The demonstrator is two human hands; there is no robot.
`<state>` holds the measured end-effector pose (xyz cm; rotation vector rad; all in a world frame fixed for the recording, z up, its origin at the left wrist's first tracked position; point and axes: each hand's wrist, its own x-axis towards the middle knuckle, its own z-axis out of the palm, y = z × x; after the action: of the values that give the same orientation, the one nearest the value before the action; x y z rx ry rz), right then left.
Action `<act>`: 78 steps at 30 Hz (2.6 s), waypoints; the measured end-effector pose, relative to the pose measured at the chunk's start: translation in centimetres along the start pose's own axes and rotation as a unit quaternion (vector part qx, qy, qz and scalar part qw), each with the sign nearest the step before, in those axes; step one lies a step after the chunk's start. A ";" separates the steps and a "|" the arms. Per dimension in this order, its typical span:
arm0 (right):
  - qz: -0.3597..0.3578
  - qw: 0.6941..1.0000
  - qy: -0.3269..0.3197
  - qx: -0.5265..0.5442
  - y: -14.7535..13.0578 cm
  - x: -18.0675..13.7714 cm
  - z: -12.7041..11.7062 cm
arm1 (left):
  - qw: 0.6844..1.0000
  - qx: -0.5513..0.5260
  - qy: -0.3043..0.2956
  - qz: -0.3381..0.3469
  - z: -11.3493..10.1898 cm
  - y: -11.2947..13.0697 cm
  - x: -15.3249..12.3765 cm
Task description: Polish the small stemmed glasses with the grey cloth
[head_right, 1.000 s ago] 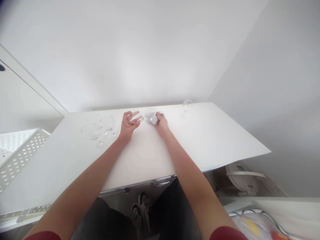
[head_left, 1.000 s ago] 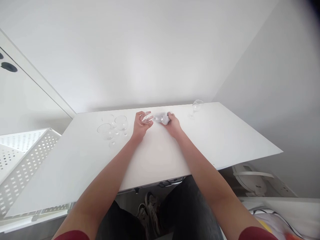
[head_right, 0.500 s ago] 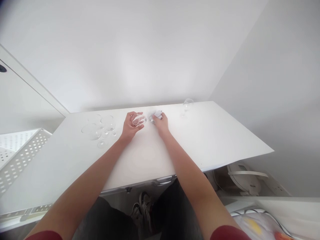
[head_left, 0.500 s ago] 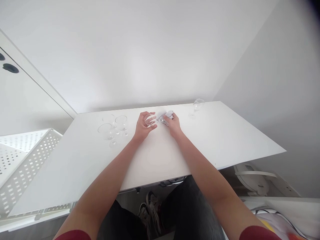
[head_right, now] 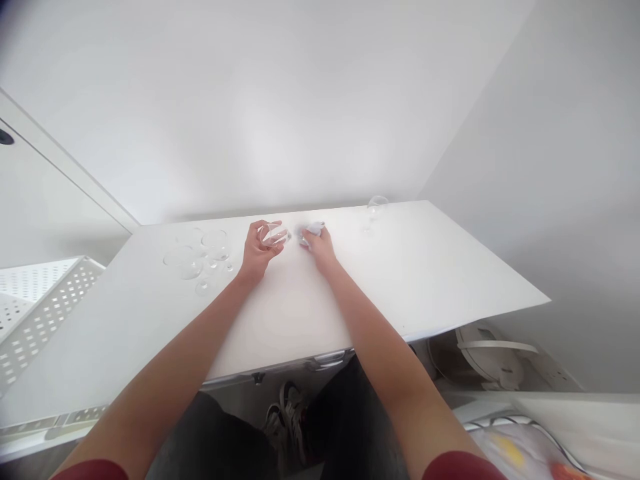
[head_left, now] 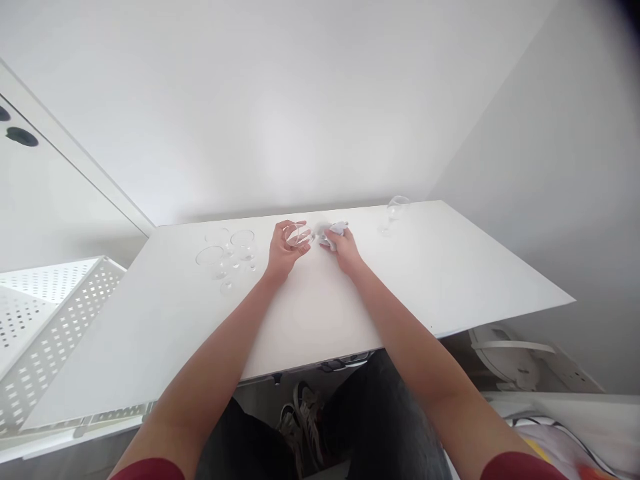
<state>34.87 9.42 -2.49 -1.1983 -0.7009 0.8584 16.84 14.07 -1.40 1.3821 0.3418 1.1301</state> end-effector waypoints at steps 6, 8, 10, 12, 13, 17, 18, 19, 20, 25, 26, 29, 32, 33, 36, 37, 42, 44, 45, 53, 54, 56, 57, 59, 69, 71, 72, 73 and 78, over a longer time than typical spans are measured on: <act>0.079 0.982 -0.146 0.093 -1.0 -0.7 0.6 | 0.999 -0.045 0.022 0.005 -1.0 -1.4 0.6; 0.017 0.992 -0.120 0.035 -1.2 -1.0 0.7 | 0.998 -0.047 0.029 -0.001 -1.1 -1.7 0.8; -0.076 0.992 -0.082 -0.048 -1.3 -1.4 0.8 | 0.998 -0.046 0.039 -0.014 -1.2 -1.9 0.8; -0.157 0.979 -0.057 -0.120 -1.3 -1.7 0.9 | 0.997 -0.051 0.047 -0.026 -1.3 -1.9 0.8; -0.178 0.973 -0.050 -0.137 -1.4 -1.8 1.0 | 0.997 -0.054 0.048 -0.028 -1.3 -1.8 0.8; -0.080 0.994 -0.060 -0.037 -1.5 -1.7 1.2 | 0.998 -0.065 0.024 -0.011 -1.3 -2.0 0.8; -0.017 0.997 -0.079 -0.001 -1.5 -1.5 1.1 | 0.998 -0.068 0.016 -0.005 -1.3 -2.1 0.9; 0.049 0.993 -0.105 0.025 -1.5 -1.4 1.1 | 0.998 -0.070 0.010 -0.001 -1.4 -2.2 0.9; 0.108 0.985 -0.131 0.037 -1.4 -1.3 1.0 | 0.997 -0.072 0.008 0.004 -1.4 -2.3 0.9; 0.084 0.992 -0.091 -0.031 -0.9 -1.0 1.0 | 0.996 -0.084 -0.005 0.023 -1.8 -2.8 1.0; 0.028 0.996 -0.068 -0.050 -0.8 -1.0 1.1 | 0.996 -0.086 -0.008 0.024 -1.8 -2.8 1.1; -0.122 0.988 -0.049 -0.079 -0.7 -1.2 1.2 | 0.995 -0.094 -0.001 0.019 -1.6 -2.6 1.0; -0.201 0.971 -0.038 -0.123 -0.8 -1.4 1.0 | 0.995 -0.096 0.013 0.013 -1.5 -2.5 1.1; -0.208 0.968 -0.030 -0.137 -0.7 -1.3 1.0 | 0.995 -0.097 0.014 0.013 -1.5 -2.5 1.1; -0.137 0.987 0.026 -0.086 -0.5 -0.7 0.8 | 0.995 -0.098 0.000 0.012 -1.5 -2.5 1.0; -0.088 0.994 0.049 -0.045 -0.4 -0.3 0.7 | 0.995 -0.095 -0.012 0.010 -1.5 -2.5 0.9; -0.042 0.997 0.063 -0.008 -0.5 0.1 0.1 | 0.997 -0.073 -0.022 0.008 -1.4 -2.2 0.7; -0.142 0.986 0.026 -0.087 -1.0 -0.5 -0.1 | 0.998 -0.049 0.019 0.019 -1.5 -2.2 0.7; -0.189 0.973 0.000 -0.129 -1.4 -0.9 -0.1 | 0.998 -0.031 0.040 0.024 -1.6 -2.2 0.8; -0.269 0.844 -0.249 -0.392 -2.1 -2.6 0.3 | 0.994 0.057 0.092 0.023 -1.8 -1.9 0.7; -0.261 0.824 -0.269 -0.426 -1.9 -2.7 0.4 | 0.994 0.064 0.089 0.021 -1.7 -1.8 0.7; -0.245 0.782 -0.293 -0.493 -1.8 -3.0 0.7 | 0.993 0.080 0.085 0.022 -1.6 -1.7 0.6; -0.240 0.761 -0.299 -0.523 -1.8 -3.2 0.8 | 0.992 0.088 0.085 0.023 -1.5 -1.6 0.6; -0.233 0.722 -0.302 -0.577 -1.9 -3.6 1.2 | 0.991 0.101 0.086 0.024 -1.4 -1.5 0.6; -0.203 0.619 -0.300 -0.697 -2.1 -4.8 2.7 | 0.990 0.113 0.077 -0.019 -1.4 -1.3 0.5; -0.198 0.630 -0.295 -0.691 -2.0 -4.9 2.7 | 0.993 0.095 0.071 -0.023 -1.3 -1.4 0.5; -0.195 0.636 -0.291 -0.688 -2.0 -4.9 2.7 | 0.994 0.082 0.065 -0.024 -1.3 -1.5 0.5; -0.190 0.642 -0.287 -0.685 -2.0 -4.9 2.7 | 0.996 0.067 0.057 -0.026 -1.3 -1.6 0.5; -0.144 0.667 -0.247 -0.688 -2.3 -4.7 2.5 | 0.998 0.048 0.040 -0.028 -1.4 -1.8 0.5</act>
<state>30.81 6.36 0.27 -2.0737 -2.1661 0.2236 16.76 15.67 -3.06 1.4041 0.4962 1.1374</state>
